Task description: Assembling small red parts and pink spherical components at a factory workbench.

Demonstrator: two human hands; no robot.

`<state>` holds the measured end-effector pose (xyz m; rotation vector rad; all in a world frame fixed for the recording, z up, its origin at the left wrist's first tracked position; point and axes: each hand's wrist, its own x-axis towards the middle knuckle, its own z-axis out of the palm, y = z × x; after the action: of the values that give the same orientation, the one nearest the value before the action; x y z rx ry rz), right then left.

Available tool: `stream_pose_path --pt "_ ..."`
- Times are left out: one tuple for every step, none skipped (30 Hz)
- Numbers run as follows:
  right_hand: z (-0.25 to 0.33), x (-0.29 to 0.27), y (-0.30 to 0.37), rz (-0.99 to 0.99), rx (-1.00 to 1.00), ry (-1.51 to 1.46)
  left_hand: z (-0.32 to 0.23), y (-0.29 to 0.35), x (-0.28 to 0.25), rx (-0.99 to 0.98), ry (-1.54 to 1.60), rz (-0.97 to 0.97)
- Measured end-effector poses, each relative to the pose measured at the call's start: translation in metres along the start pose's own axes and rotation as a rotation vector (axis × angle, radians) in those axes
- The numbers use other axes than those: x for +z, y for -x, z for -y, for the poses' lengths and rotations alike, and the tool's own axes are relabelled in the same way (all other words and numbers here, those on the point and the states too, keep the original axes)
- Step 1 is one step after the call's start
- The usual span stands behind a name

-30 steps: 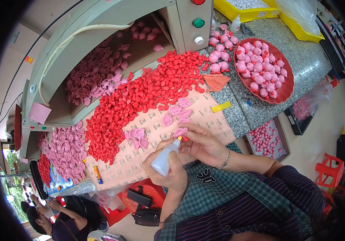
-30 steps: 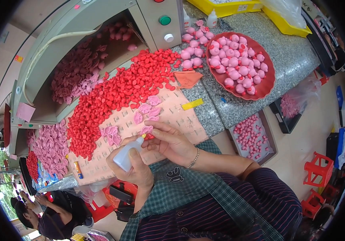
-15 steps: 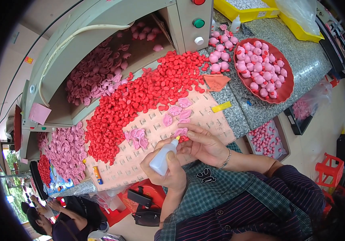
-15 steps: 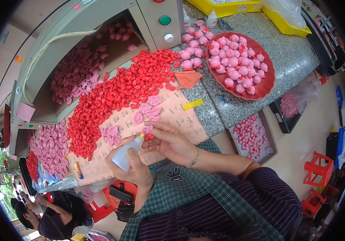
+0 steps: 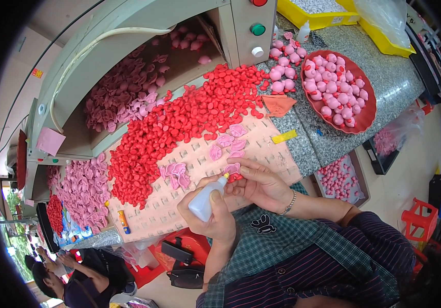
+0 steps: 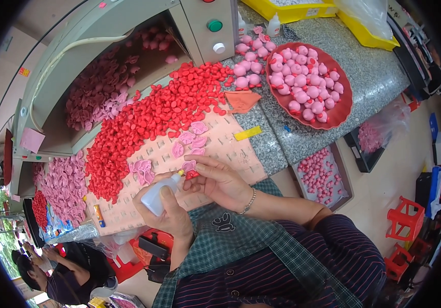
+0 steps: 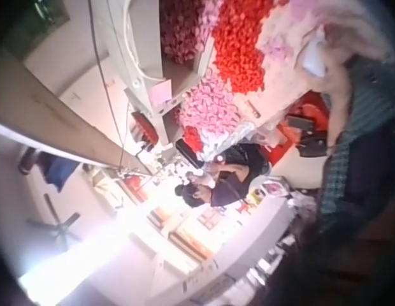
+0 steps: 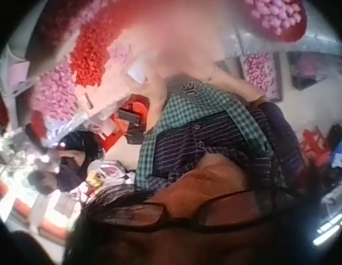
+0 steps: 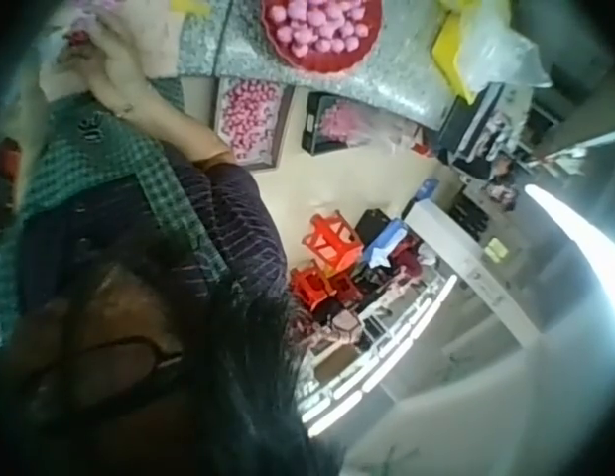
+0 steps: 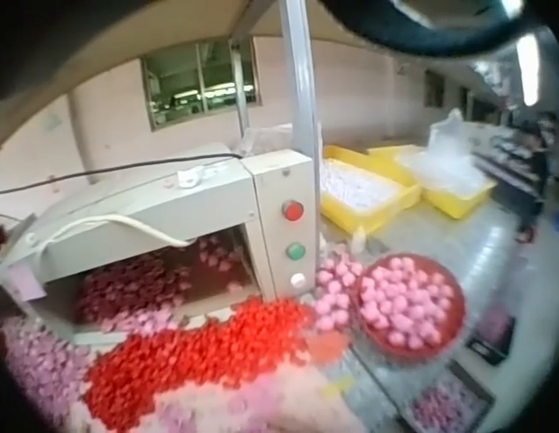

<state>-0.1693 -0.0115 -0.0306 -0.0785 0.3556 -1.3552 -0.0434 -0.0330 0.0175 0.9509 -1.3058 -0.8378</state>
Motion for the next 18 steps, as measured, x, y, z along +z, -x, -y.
stream_pose_path --pt "0.0 0.001 0.0 0.001 0.002 0.0 -0.001 0.0 0.0 0.0 -0.001 -0.002" --pt "0.0 0.002 0.0 0.0 0.001 0.004 -0.003 -0.001 0.0 -0.008 0.006 -0.007" --pt "0.001 0.002 0.0 -0.002 0.0 0.008 -0.003 -0.001 0.001 -0.018 0.013 -0.012" --pt "0.001 0.002 0.0 -0.002 0.002 0.009 -0.002 -0.002 0.0 -0.019 0.013 -0.015" --pt "0.001 0.002 0.0 -0.003 0.002 0.015 -0.001 -0.003 -0.002 -0.003 -0.017 -0.012" --pt "0.001 0.001 0.0 -0.004 0.004 0.02 0.0 -0.003 -0.003 0.012 -0.047 -0.01" --pt "0.001 0.002 0.0 -0.004 0.01 0.021 -0.001 -0.004 -0.003 0.01 -0.049 -0.015" --pt "0.001 0.003 0.0 -0.003 0.013 0.038 -0.005 -0.006 -0.003 -0.022 -0.05 -0.03" --pt "0.001 0.003 0.001 -0.002 0.017 0.055 -0.007 -0.007 -0.002 -0.054 -0.05 -0.046" --pt "0.001 0.004 0.0 -0.002 0.026 0.057 -0.007 -0.008 -0.004 -0.056 -0.054 -0.054" --pt "0.002 0.004 0.0 -0.01 0.026 0.071 -0.006 -0.01 -0.007 -0.067 -0.076 -0.038" --pt "0.002 0.004 0.0 -0.019 0.024 0.085 -0.006 -0.011 -0.009 -0.077 -0.098 -0.022" --pt "0.002 0.004 0.0 -0.019 0.032 0.087 -0.007 -0.012 -0.009 -0.08 -0.101 -0.029" --pt "0.003 0.005 0.001 -0.021 0.029 0.092 -0.008 -0.013 -0.009 -0.099 -0.103 -0.038" --pt "0.003 0.006 0.001 -0.02 0.027 0.096 -0.009 -0.013 -0.01 -0.116 -0.106 -0.047" --pt "0.002 0.005 0.0 -0.018 0.034 0.097 -0.009 -0.014 -0.011 -0.117 -0.11 -0.054" --pt "0.002 0.005 0.0 -0.014 0.036 0.093 -0.008 -0.014 -0.012 -0.114 -0.118 -0.06" --pt "0.002 0.005 -0.001 -0.012 0.033 0.089 -0.008 -0.014 -0.013 -0.111 -0.123 -0.062"
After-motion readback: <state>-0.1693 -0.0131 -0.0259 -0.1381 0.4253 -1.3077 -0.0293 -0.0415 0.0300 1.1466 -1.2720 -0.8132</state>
